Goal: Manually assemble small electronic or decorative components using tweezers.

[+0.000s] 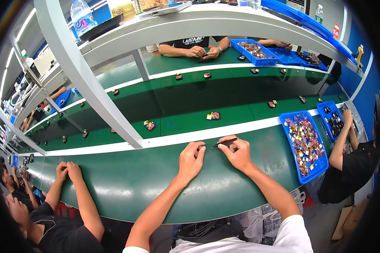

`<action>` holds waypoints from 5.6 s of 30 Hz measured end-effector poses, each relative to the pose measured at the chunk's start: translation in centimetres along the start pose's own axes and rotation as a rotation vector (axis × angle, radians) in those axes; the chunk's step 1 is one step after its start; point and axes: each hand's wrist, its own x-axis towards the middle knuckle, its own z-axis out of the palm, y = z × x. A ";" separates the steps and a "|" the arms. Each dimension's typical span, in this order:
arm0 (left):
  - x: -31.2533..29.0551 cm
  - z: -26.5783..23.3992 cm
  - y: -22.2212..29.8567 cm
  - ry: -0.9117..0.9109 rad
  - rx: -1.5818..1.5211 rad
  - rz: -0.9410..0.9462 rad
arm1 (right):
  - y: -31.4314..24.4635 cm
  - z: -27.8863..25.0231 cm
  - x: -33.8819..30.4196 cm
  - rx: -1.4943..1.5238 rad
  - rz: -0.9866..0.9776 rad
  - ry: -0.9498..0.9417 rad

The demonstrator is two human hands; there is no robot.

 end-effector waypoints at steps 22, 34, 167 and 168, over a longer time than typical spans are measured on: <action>0.8 0.3 -0.2 0.027 -0.279 -0.335 | 0.4 -0.2 -0.3 0.000 0.025 0.024; 8.7 4.5 -2.4 0.070 0.270 -0.064 | 0.8 -1.4 0.0 0.112 0.121 0.186; -0.6 -1.9 0.1 -0.348 -0.863 -0.491 | -2.4 -0.9 -1.8 0.412 0.249 -0.047; -0.6 -2.0 0.1 -0.346 -0.860 -0.484 | -2.4 -0.9 -1.9 0.372 0.209 -0.057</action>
